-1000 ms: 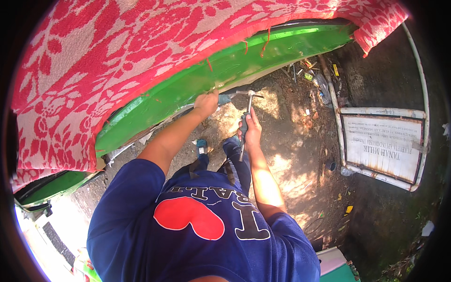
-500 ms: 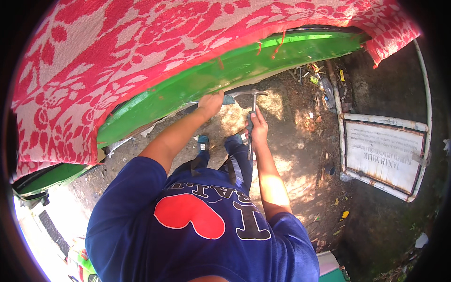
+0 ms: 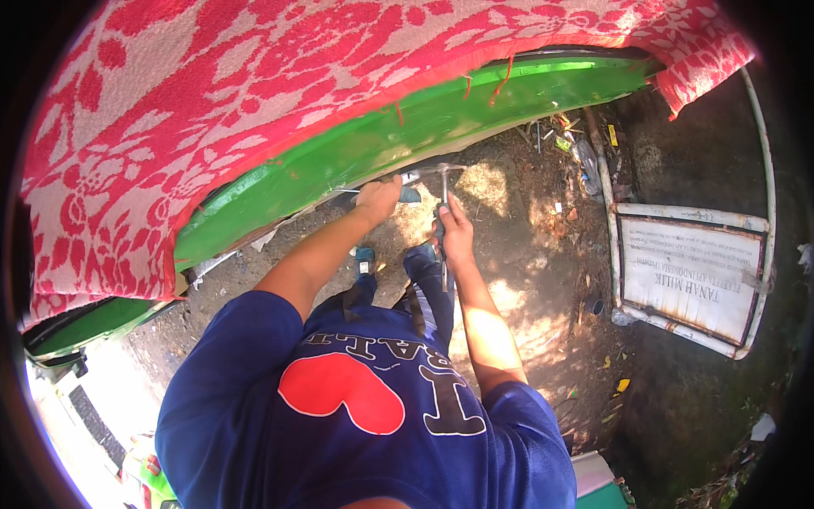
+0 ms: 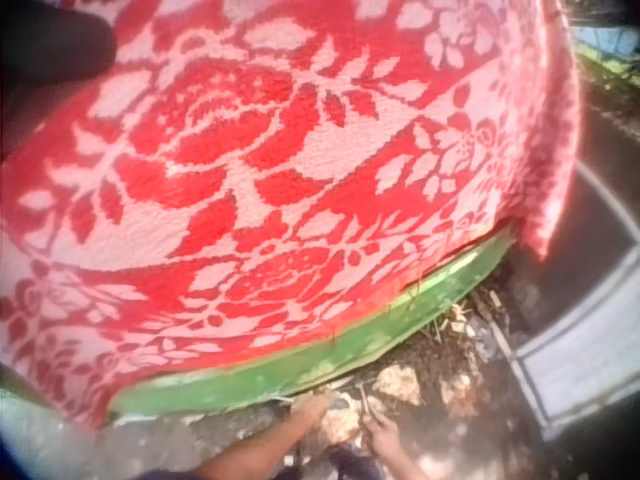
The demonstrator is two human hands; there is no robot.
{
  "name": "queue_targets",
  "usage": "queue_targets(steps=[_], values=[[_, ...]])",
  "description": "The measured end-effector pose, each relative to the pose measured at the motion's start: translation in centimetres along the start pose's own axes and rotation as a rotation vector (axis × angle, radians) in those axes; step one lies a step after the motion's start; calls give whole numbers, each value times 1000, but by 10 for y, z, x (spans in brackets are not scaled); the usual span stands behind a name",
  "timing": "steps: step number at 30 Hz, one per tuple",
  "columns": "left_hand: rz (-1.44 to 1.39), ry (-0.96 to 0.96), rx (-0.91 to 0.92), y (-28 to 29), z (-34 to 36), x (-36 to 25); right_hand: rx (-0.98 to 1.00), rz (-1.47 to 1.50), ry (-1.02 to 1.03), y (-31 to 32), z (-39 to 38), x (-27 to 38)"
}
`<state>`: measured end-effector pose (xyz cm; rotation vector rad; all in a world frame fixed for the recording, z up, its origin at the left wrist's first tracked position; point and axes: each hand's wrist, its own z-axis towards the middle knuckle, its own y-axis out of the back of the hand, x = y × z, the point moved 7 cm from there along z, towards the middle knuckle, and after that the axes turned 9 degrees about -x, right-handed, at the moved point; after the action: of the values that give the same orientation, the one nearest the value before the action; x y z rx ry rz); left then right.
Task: The person uses a hammer and a small metal tool to tap and adjust a green vehicle panel under a patterned cloth. They then pick up a spray can and a lighter, ignite the lighter, and hold the flame near the panel while holding the spray can.
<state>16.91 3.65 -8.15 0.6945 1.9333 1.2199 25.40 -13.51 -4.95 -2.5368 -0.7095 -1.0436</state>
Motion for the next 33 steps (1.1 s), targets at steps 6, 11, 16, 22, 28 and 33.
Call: queue_targets(steps=[6,11,16,22,28,33], values=[[2,29,-156,12,0,9,-92,119,18,18,-6,13],[-76,42,-139,19,3,8,-87,8,33,11,-8,-3],[-120,105,-149,31,0,15,-95,209,31,13,-5,-7],[-151,177,-87,18,-11,39,103,23,-38,-14,-20,-9],[-112,91,-130,12,-45,49,54,210,49,-4,-25,18],[-138,11,-121,19,-48,27,43,127,29,-2,-37,10]])
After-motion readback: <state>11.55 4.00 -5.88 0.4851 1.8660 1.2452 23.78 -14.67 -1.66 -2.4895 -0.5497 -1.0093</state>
